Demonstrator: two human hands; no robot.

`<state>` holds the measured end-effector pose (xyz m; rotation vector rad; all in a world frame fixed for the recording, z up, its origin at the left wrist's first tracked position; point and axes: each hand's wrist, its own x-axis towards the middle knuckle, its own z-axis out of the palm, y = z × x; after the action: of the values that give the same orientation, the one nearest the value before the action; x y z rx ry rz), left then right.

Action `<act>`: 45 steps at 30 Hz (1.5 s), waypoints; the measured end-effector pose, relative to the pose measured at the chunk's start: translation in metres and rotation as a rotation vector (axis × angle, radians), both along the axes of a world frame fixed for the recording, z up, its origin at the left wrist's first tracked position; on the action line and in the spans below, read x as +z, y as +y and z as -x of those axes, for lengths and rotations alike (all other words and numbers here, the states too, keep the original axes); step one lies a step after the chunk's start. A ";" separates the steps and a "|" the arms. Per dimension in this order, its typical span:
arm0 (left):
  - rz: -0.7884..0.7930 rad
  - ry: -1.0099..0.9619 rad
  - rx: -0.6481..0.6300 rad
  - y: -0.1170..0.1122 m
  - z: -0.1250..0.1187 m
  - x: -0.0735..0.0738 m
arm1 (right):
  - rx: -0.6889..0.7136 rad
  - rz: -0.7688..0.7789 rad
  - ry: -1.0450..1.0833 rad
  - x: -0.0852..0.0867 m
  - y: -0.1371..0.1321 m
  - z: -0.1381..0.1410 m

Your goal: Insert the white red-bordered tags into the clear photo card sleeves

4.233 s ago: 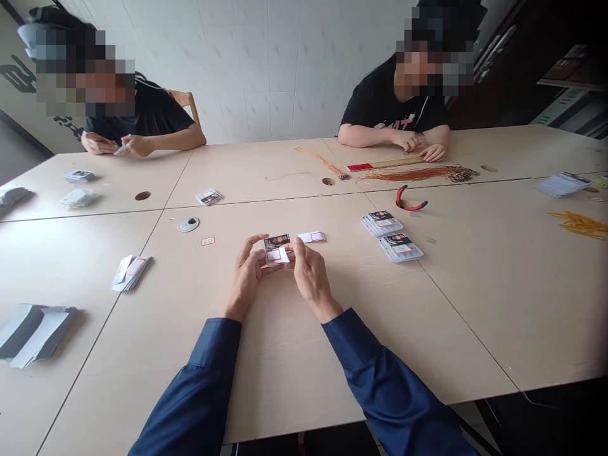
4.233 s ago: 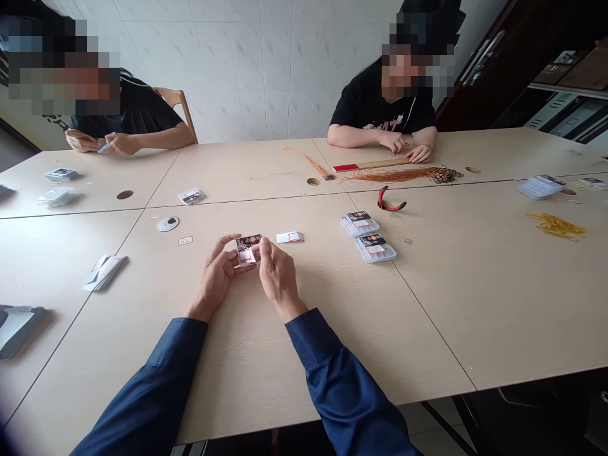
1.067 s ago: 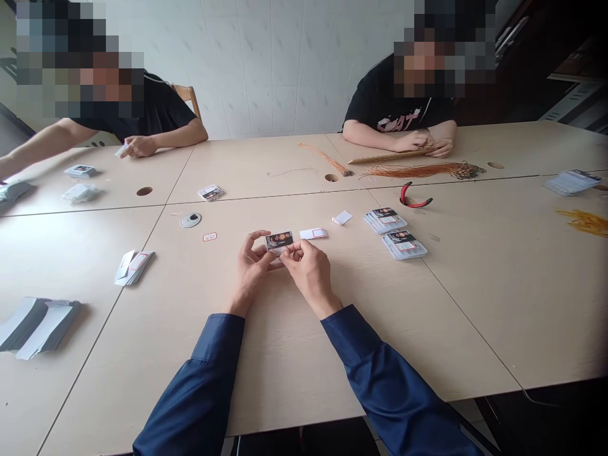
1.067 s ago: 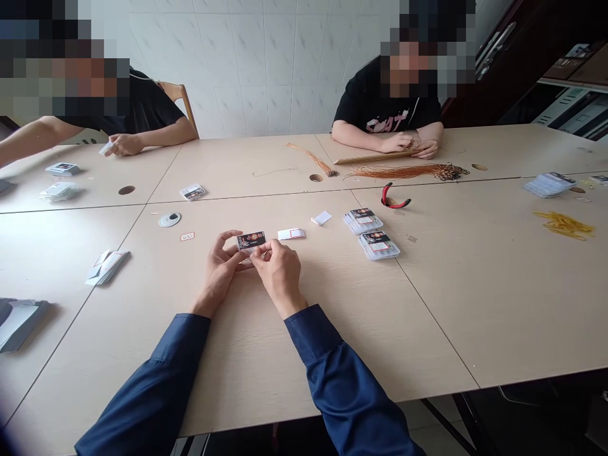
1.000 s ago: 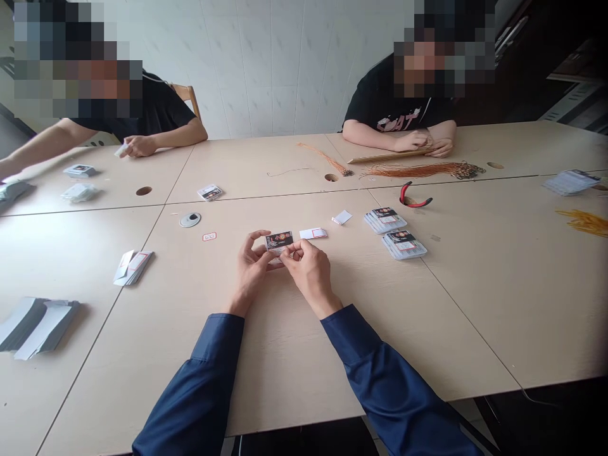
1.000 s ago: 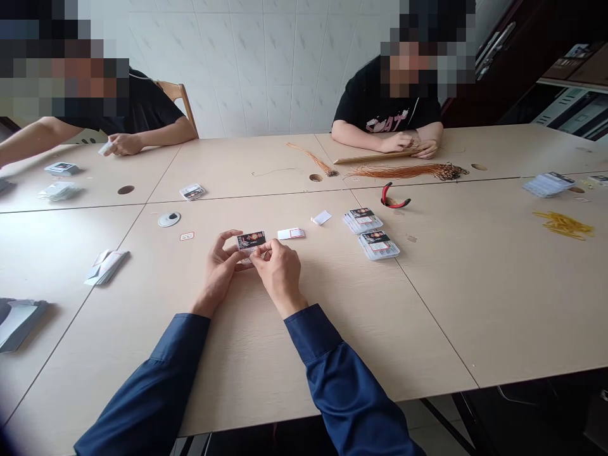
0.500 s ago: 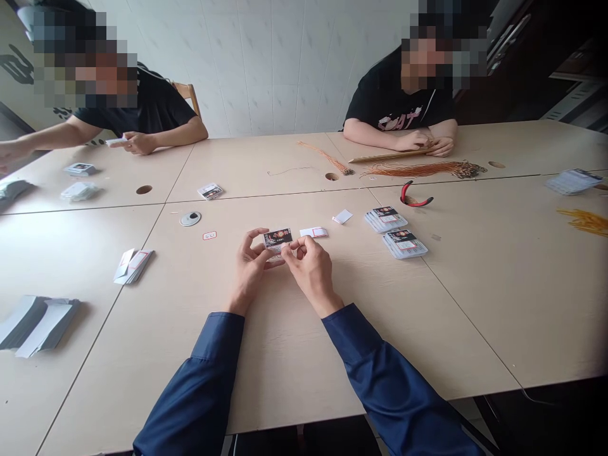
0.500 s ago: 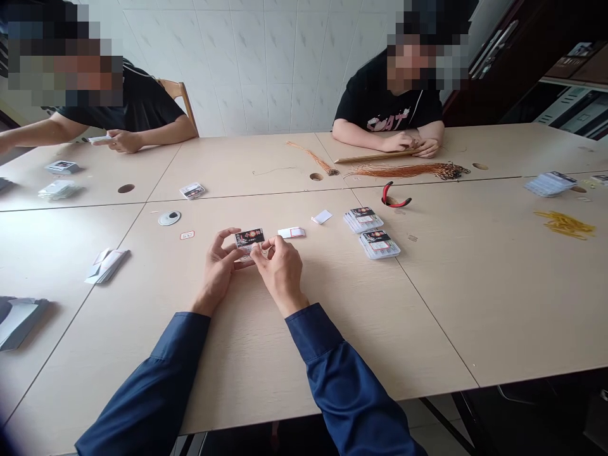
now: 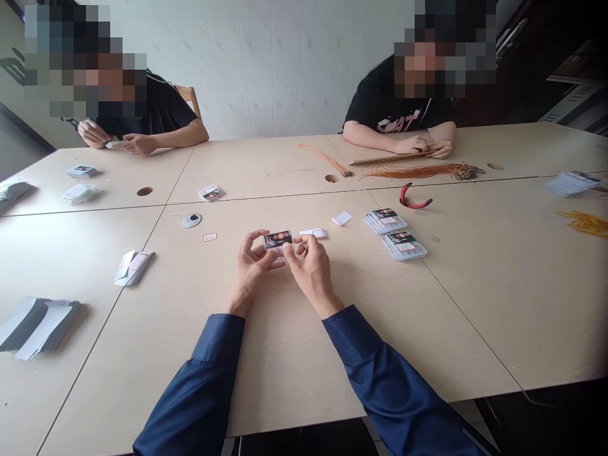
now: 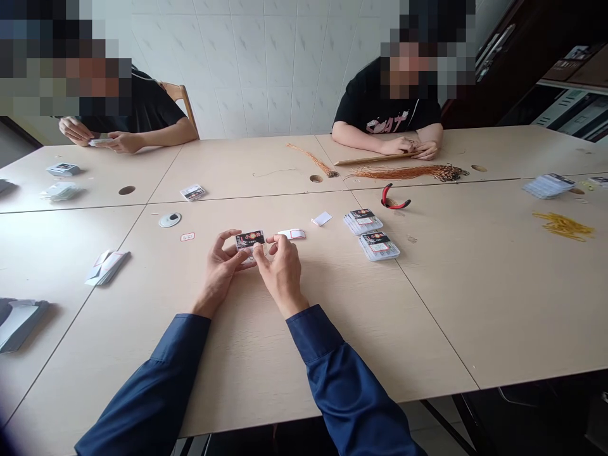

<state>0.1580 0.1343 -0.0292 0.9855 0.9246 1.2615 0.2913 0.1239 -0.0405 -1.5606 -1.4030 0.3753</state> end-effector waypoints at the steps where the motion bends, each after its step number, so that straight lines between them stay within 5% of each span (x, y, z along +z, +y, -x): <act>1: 0.001 -0.004 0.003 0.000 0.000 0.000 | 0.007 -0.005 0.004 0.000 0.000 0.000; 45: 0.016 -0.117 -0.055 0.002 0.006 -0.004 | 0.206 0.095 0.396 0.000 0.003 -0.003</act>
<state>0.1522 0.1365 -0.0337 0.9087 0.8113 1.2503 0.2943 0.1272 -0.0403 -1.3273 -1.2471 0.8385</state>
